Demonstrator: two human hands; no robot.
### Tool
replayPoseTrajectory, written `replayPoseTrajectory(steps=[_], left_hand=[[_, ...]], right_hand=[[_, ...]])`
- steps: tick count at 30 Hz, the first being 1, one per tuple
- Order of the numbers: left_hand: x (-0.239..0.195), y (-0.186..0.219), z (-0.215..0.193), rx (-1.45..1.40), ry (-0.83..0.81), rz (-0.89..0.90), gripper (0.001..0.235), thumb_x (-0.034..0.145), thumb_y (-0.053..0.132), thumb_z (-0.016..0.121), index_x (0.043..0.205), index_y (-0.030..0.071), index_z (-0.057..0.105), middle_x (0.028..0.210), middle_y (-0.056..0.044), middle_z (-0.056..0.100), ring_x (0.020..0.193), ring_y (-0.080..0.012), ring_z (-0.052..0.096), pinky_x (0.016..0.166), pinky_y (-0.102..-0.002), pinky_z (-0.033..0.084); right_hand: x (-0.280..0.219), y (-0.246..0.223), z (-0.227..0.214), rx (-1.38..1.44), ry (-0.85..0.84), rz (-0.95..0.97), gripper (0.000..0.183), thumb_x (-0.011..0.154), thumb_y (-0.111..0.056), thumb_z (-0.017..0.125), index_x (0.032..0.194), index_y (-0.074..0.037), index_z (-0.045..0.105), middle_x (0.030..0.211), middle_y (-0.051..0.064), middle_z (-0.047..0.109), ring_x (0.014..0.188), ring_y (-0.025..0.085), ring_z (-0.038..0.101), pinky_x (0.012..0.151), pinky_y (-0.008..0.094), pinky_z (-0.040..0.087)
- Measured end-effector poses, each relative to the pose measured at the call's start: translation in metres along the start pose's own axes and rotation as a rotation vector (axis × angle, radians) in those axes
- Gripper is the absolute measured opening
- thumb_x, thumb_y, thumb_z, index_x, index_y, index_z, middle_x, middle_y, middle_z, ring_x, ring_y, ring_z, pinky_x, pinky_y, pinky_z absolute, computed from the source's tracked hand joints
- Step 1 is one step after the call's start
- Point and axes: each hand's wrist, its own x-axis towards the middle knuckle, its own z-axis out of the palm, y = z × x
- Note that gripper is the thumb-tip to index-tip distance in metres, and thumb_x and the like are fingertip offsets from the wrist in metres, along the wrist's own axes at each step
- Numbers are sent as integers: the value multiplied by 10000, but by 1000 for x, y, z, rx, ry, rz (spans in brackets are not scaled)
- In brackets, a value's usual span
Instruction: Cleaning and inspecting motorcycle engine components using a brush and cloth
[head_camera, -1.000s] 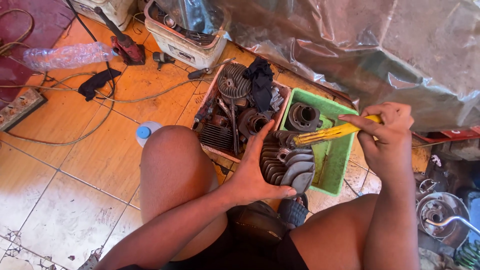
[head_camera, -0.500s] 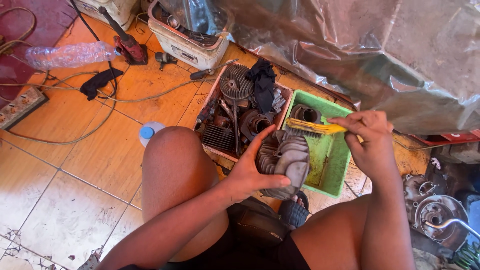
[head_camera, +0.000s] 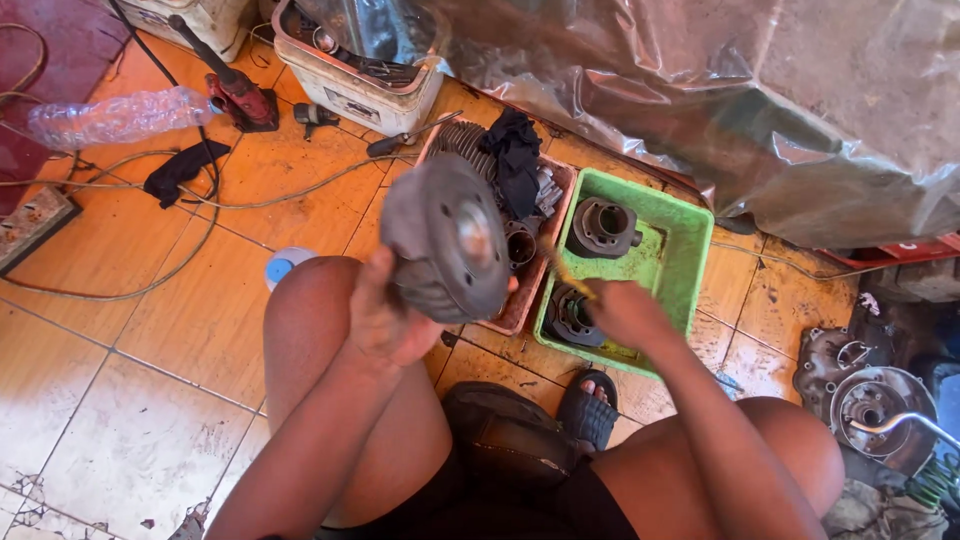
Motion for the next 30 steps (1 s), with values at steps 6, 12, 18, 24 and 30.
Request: replayPoseTrajectory(steps=[6, 12, 18, 24, 30], left_hand=[[-2, 12, 35, -182, 246, 209, 692, 939, 634, 539, 1400, 122, 595, 1386, -133, 634, 1255, -360, 624, 1165, -560, 450], [1, 11, 28, -216, 298, 210, 638, 933, 643, 554, 1325, 153, 668, 1366, -152, 660, 1236, -382, 643, 1107, -558, 503], [0, 4, 25, -176, 316, 165, 590, 948, 571, 573, 1270, 91, 692, 1250, -188, 713, 1160, -360, 682, 1064, -536, 536], [0, -6, 14, -156, 382, 128, 540, 930, 509, 637, 1247, 76, 696, 1203, -182, 734, 1105, -336, 711, 1020, -509, 563], [0, -3, 32, -180, 463, 104, 524, 915, 488, 646, 1195, 49, 708, 1136, -204, 748, 1057, -365, 723, 994, -509, 568]], right_hand=[[25, -25, 53, 102, -31, -146, 414, 979, -156, 562, 1375, -61, 637, 1044, 252, 749, 945, 430, 749, 803, 521, 634], [32, -33, 75, 286, 115, -51, 388, 990, -225, 555, 1276, -1, 693, 869, 220, 763, 837, 411, 758, 665, 496, 633], [62, -11, 92, 590, 35, 147, 412, 947, -253, 601, 1246, 24, 662, 745, 102, 781, 538, 206, 719, 461, 322, 566], [53, -26, 60, 1108, -7, 201, 485, 912, -73, 564, 1342, 143, 502, 909, 254, 735, 505, 213, 637, 393, 277, 465], [69, -16, 60, 1302, -84, 251, 594, 961, -168, 573, 1469, 73, 384, 1139, 224, 720, 747, 250, 769, 555, 274, 605]])
